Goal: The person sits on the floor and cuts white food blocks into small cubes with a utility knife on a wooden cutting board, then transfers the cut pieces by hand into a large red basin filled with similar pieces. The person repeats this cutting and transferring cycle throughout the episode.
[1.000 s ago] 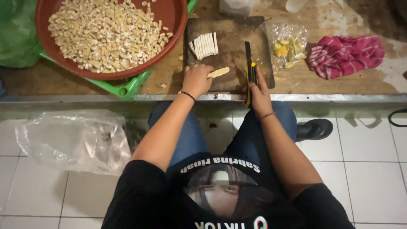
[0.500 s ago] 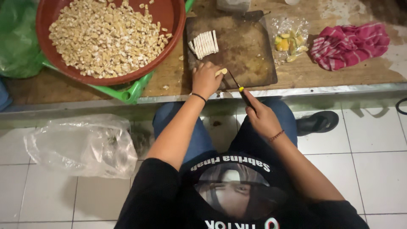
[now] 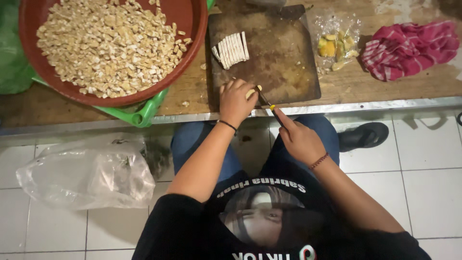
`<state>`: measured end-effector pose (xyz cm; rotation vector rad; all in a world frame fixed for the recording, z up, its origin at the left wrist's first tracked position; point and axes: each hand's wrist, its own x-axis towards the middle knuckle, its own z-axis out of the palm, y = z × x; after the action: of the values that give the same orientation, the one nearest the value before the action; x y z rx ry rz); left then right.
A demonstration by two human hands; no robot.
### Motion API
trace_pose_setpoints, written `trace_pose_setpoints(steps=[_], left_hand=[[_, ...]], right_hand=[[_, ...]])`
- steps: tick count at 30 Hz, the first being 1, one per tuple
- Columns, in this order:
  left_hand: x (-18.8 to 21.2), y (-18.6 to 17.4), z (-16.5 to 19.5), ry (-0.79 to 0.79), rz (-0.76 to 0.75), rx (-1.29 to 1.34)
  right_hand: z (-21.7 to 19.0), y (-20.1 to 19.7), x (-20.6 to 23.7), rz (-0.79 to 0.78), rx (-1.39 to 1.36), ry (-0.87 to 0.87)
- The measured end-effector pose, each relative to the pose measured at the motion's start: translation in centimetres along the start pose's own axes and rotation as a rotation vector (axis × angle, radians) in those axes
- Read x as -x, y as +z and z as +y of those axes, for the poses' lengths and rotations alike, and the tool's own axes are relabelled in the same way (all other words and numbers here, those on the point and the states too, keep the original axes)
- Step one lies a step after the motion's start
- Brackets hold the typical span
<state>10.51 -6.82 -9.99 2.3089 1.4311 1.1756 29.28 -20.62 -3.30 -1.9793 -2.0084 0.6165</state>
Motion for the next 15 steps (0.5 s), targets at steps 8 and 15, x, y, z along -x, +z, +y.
trace_pose_setpoints(steps=[8,15], left_hand=[[0.3,-0.8,0.4,-0.052,-0.052,0.039],[0.3,-0.8,0.1,-0.029,-0.045,0.013]], right_hand=[[-0.4,-0.3,-1.0,-0.011,-0.037,-0.078],[-0.3,-0.4,-1.7,-0.039,-0.032,-0.094]])
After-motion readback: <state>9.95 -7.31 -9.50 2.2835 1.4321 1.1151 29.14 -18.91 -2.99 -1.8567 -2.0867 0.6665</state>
